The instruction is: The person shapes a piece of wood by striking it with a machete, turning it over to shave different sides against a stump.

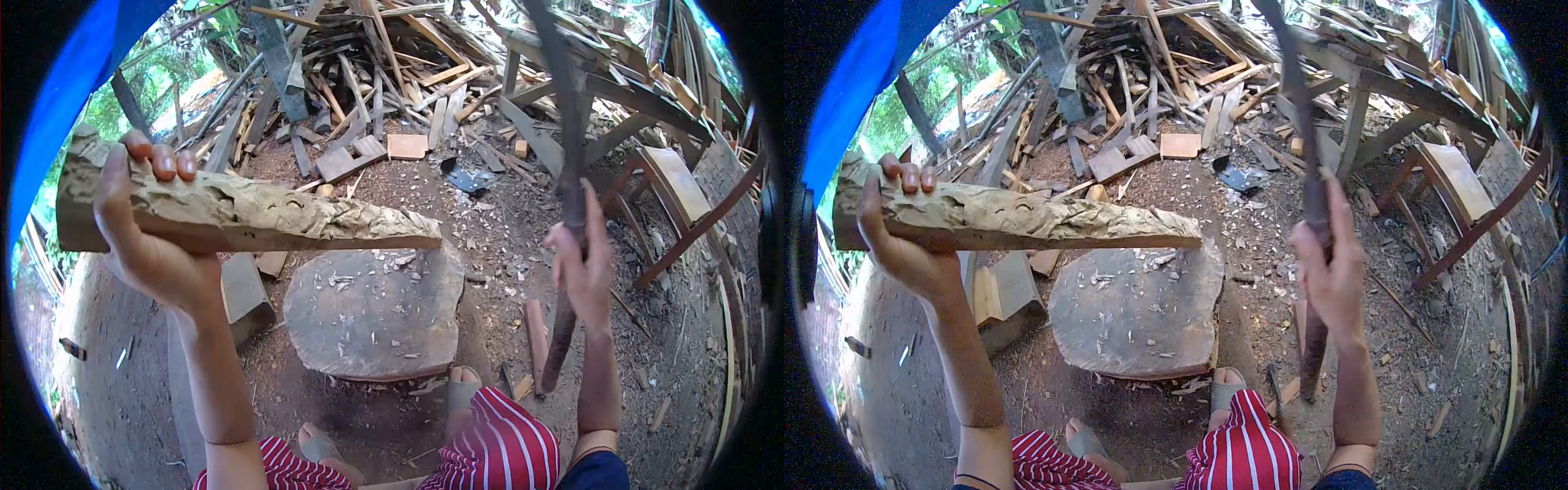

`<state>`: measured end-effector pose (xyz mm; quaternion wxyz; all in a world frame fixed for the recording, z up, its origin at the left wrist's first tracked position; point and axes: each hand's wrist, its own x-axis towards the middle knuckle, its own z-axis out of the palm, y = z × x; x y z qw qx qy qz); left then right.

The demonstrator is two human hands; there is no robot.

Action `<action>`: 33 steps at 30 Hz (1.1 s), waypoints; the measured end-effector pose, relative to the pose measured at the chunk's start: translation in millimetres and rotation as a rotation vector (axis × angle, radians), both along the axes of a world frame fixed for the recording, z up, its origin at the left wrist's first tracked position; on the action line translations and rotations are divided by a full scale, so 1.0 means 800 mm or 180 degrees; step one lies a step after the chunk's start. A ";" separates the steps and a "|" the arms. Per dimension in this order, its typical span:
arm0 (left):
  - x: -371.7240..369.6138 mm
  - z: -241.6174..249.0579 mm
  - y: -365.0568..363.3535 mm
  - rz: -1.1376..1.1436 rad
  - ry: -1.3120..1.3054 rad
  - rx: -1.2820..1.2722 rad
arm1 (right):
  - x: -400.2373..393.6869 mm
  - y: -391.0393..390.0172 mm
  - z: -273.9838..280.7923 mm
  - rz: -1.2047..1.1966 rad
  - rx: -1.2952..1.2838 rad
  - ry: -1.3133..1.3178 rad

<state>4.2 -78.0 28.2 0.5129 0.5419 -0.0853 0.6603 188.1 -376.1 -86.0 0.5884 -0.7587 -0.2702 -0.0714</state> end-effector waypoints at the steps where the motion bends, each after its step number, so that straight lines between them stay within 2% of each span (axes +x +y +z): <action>1: 0.004 0.002 -0.006 -0.0014 -0.0003 -0.0016 | -0.009 -0.002 0.001 0.0284 -0.0272 0.0174; 3: 0.017 0.011 -0.016 0.0728 0.0002 0.0017 | -0.021 0.006 -0.043 0.0661 -0.1053 -0.0238; 4: 0.019 0.011 -0.008 0.0753 -0.0045 0.0143 | -0.026 0.011 -0.068 0.0897 -0.1439 -0.0499; 6: 0.020 0.013 -0.012 0.0858 -0.0071 0.0170 | -0.048 0.025 -0.109 0.1203 -0.1711 0.0213; 7: 0.019 0.014 -0.014 0.0894 -0.0130 0.0103 | -0.046 0.030 -0.118 0.1240 -0.1705 0.0210; 9: 0.014 0.013 -0.002 0.0873 -0.0113 0.0105 | -0.042 0.031 -0.129 0.1340 -0.1221 0.0673; 10: 0.014 0.011 0.002 0.0803 -0.0080 0.0099 | -0.048 0.030 -0.092 0.1605 -0.1016 0.1648; 11: 0.016 0.012 0.004 0.0755 -0.0060 0.0106 | -0.051 0.031 -0.067 0.1564 -0.0993 0.1673; 14: 0.017 0.015 0.005 0.0691 0.0299 0.0024 | -0.048 0.034 -0.009 0.1680 -0.0040 0.0835; 15: 0.018 0.016 0.002 0.0648 0.0392 -0.0228 | -0.044 0.033 0.008 0.1627 0.0182 0.0491; 16: 0.020 0.018 -0.001 0.0661 0.0391 -0.0106 | -0.041 0.032 0.026 0.1547 0.0206 0.0525; 18: 0.025 0.024 -0.013 0.0490 0.0315 0.0041 | -0.038 0.035 0.049 0.1497 0.0506 -0.0687; 19: 0.025 0.026 -0.019 0.0454 0.0262 0.0115 | -0.041 0.037 0.043 0.1455 0.0517 -0.0651; 21: 0.025 0.029 -0.020 0.0325 0.0267 0.0074 | -0.044 0.041 0.020 0.1262 0.0175 -0.0883; 22: 0.025 0.030 -0.023 0.0333 0.0243 0.0082 | -0.042 0.042 -0.012 0.1216 -0.0418 -0.0237; 24: 0.021 0.022 -0.029 0.0597 0.0345 0.0058 | -0.028 0.044 -0.114 0.1122 -0.1374 0.0046; 26: 0.007 0.010 -0.010 0.0468 0.0260 -0.0016 | -0.025 0.037 -0.166 0.0915 -0.1227 -0.0274; 27: 0.003 0.007 -0.004 0.0323 0.0200 -0.0094 | -0.026 0.036 -0.150 0.0914 -0.1212 -0.0285; 29: 0.000 0.007 -0.009 0.0414 0.0296 -0.0123 | -0.034 0.027 -0.100 0.1473 -0.1284 0.1805; 30: 0.002 0.008 -0.009 0.0433 0.0279 -0.0102 | -0.032 0.026 -0.093 0.1669 -0.1003 0.1906; 33: 0.008 0.014 -0.010 0.0448 0.0283 0.0007 | -0.032 0.030 -0.024 0.1870 -0.0477 0.1040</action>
